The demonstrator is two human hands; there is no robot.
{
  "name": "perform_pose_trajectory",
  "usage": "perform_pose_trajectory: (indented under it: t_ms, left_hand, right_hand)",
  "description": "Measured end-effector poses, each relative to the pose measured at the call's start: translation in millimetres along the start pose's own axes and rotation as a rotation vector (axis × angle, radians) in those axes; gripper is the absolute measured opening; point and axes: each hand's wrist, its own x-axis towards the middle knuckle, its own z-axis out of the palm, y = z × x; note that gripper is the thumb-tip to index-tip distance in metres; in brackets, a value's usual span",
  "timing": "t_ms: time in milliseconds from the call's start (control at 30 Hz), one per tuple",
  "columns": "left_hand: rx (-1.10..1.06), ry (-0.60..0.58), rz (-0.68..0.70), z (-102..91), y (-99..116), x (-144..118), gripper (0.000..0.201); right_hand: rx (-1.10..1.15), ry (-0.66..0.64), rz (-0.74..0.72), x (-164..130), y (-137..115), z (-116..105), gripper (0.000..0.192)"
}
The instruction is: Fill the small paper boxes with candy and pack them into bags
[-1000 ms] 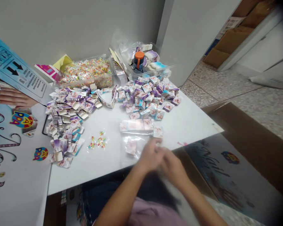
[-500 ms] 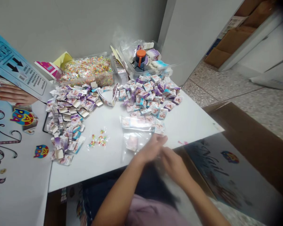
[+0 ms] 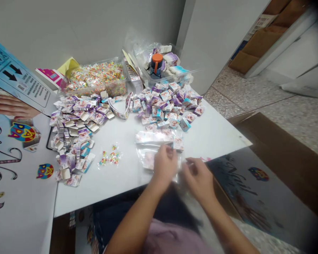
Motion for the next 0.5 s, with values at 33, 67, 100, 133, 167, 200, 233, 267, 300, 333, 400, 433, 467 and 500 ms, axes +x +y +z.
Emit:
perform_pose_trajectory:
  t_ms: [33,67,100,133,167,200,233,267,300,333,400,433,467,500]
  left_hand:
    - [-0.001,0.02,-0.012,2.5,0,3,0.025]
    - [-0.009,0.024,-0.024,5.5,0,7,0.032]
    - [-0.02,0.026,-0.032,9.0,-2,9,0.038]
    - [-0.03,0.031,-0.035,12.8,-4,11,0.041]
    - [-0.046,0.039,-0.036,16.8,-7,12,0.04]
    - [-0.073,0.047,-0.041,20.5,-10,12,0.039]
    - [-0.106,0.056,-0.048,23.9,-14,12,0.037]
    - [-0.142,0.065,-0.054,26.6,-17,11,0.035]
    - [-0.175,0.072,-0.059,28.7,-20,11,0.035]
    - [-0.2,0.075,-0.061,30.0,-21,10,0.035]
    - [-0.213,0.071,-0.053,31.0,-22,8,0.034]
    - [-0.199,0.073,-0.042,31.0,-22,8,0.034]
    - [-0.173,0.083,-0.028,30.7,-21,7,0.034]
    - [-0.14,0.102,-0.013,30.4,-20,7,0.034]
  right_hand:
    - [0.01,-0.013,0.013,2,-1,1,0.027]
    - [0.025,-0.03,0.018,3,-2,2,0.027]
    - [0.043,-0.048,0.013,5,-3,2,0.027]
    - [0.058,-0.064,0.001,6,-4,3,0.027]
    - [0.068,-0.076,-0.014,6,-4,4,0.028]
    - [0.073,-0.087,-0.028,7,-4,5,0.028]
    - [0.075,-0.095,-0.042,7,-4,6,0.029]
    - [0.075,-0.1,-0.055,7,-4,6,0.029]
    - [0.076,-0.101,-0.066,7,-4,7,0.029]
    - [0.078,-0.099,-0.076,6,-3,8,0.029]
    - [0.088,-0.095,-0.092,6,-2,8,0.028]
    - [0.095,-0.098,-0.097,6,-1,8,0.027]
    - [0.105,-0.104,-0.101,6,-1,8,0.026]
    - [0.116,-0.111,-0.102,5,0,8,0.025]
